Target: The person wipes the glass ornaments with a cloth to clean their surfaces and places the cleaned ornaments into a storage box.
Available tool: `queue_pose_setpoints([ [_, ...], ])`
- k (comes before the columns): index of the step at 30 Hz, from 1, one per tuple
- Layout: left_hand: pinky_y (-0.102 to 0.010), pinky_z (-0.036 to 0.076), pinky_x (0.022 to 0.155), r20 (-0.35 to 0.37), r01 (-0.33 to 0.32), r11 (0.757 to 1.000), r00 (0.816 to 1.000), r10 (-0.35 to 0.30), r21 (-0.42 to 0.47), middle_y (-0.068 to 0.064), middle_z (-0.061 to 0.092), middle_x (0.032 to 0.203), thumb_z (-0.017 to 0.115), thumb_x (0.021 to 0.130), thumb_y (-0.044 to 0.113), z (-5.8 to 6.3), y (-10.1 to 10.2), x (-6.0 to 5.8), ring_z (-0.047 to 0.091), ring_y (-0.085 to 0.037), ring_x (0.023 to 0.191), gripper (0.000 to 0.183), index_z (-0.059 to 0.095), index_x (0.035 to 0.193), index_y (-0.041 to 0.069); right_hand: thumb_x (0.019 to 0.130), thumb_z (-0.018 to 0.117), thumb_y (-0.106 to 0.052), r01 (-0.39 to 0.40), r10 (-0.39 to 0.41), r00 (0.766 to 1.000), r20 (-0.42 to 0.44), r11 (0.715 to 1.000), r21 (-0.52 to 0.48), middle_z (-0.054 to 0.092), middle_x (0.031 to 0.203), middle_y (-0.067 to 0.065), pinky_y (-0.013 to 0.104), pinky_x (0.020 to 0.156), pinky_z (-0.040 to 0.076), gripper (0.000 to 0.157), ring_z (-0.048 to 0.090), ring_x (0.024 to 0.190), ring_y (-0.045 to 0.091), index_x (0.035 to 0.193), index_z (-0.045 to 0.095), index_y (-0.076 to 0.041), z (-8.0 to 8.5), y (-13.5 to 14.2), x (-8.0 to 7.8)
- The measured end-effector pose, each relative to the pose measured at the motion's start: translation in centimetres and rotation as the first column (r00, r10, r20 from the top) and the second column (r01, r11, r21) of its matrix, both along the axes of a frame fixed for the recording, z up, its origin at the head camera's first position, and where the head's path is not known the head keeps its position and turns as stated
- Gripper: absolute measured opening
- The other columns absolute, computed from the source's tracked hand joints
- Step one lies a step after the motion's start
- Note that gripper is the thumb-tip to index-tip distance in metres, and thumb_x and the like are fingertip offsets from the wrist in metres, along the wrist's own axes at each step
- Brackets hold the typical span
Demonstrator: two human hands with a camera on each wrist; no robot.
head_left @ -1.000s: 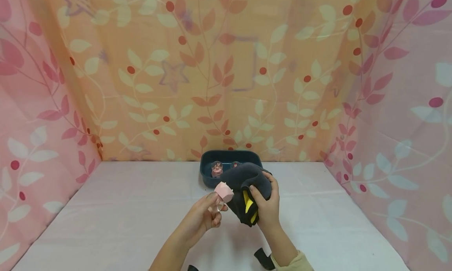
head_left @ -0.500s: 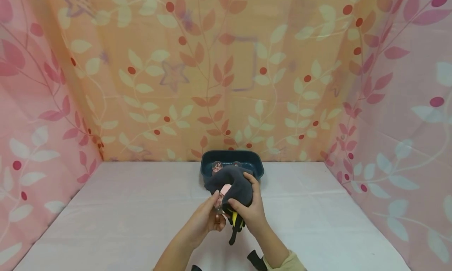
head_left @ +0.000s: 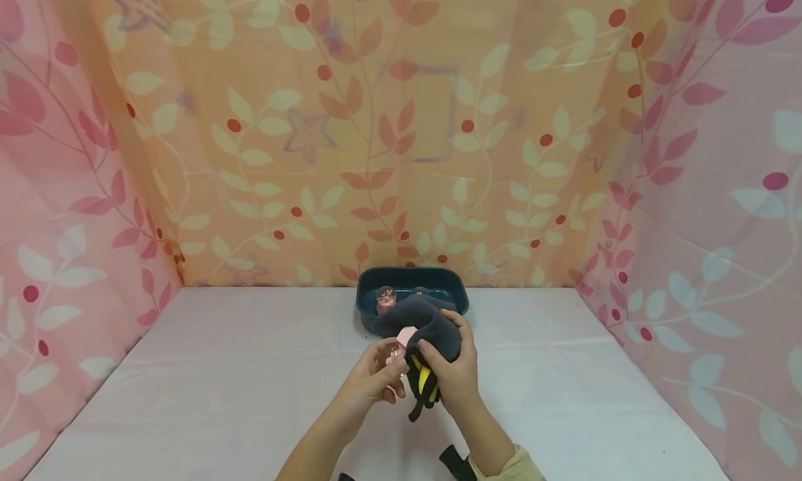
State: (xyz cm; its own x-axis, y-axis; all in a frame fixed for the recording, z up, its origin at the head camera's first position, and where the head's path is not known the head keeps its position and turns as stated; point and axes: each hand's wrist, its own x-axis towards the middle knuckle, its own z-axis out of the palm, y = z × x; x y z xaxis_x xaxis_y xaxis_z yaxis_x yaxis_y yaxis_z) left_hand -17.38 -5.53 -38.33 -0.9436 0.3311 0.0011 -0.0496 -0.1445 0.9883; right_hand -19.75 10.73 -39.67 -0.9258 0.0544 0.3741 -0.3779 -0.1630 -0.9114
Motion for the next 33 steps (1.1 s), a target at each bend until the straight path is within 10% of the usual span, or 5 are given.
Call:
queue_pose_setpoints([
  [8, -0.027, 0.045, 0.067, -0.01, -0.03, 0.997, 1.0, 0.029, -0.074, -0.011, 0.058, 0.104, 0.055, 0.098, 0.04, 0.2, 0.1, -0.2, 0.061, -0.014, 0.069, 0.062, 0.035, 0.137, -0.004, 0.089, 0.059, 0.001, 0.02, -0.019, 1.0, 0.022, 0.998, -0.059, 0.053, 0.113, 0.013, 0.031, 0.073, 0.055, 0.044, 0.061, 0.086, 0.021, 0.129, 0.043, -0.008, 0.0, 0.3, -0.1],
  [18, -0.029, 0.046, 0.068, -0.011, 0.087, 0.995, 0.996, -0.088, -0.048, -0.005, 0.065, 0.093, 0.027, 0.101, 0.058, 0.2, -0.3, -0.2, 0.06, -0.013, 0.065, 0.069, 0.048, 0.122, -0.004, 0.095, 0.058, -0.004, 0.072, -0.049, 0.988, 0.15, 0.985, -0.156, 0.051, 0.122, 0.008, 0.028, 0.083, 0.052, 0.043, 0.058, 0.1, 0.018, 0.133, 0.039, -0.009, 0.2, 1.7, -0.9],
  [25, -0.03, 0.046, 0.07, -0.003, 0.094, 0.995, 0.996, -0.094, -0.034, -0.006, 0.065, 0.092, 0.022, 0.098, 0.066, 0.3, -0.5, -0.2, 0.061, -0.014, 0.068, 0.078, 0.051, 0.121, -0.002, 0.096, 0.054, -0.005, 0.01, 0.002, 0.999, 0.045, 0.961, -0.276, 0.05, 0.125, 0.004, 0.025, 0.085, 0.051, 0.042, 0.058, 0.099, 0.014, 0.132, 0.037, -0.017, 0.7, 2.6, -0.4],
  [33, -0.03, 0.045, 0.067, 0.008, 0.08, 0.997, 0.997, -0.08, -0.022, -0.003, 0.062, 0.081, 0.028, 0.1, 0.06, 0.4, 0.2, -0.2, 0.06, -0.014, 0.065, 0.068, 0.046, 0.123, -0.001, 0.085, 0.07, -0.01, -0.146, 0.147, 0.988, -0.04, 0.989, 0.028, 0.035, 0.137, 0.016, 0.03, 0.086, 0.05, 0.072, 0.053, 0.108, 0.026, 0.144, 0.029, -0.016, 0.5, 1.7, 0.2],
])
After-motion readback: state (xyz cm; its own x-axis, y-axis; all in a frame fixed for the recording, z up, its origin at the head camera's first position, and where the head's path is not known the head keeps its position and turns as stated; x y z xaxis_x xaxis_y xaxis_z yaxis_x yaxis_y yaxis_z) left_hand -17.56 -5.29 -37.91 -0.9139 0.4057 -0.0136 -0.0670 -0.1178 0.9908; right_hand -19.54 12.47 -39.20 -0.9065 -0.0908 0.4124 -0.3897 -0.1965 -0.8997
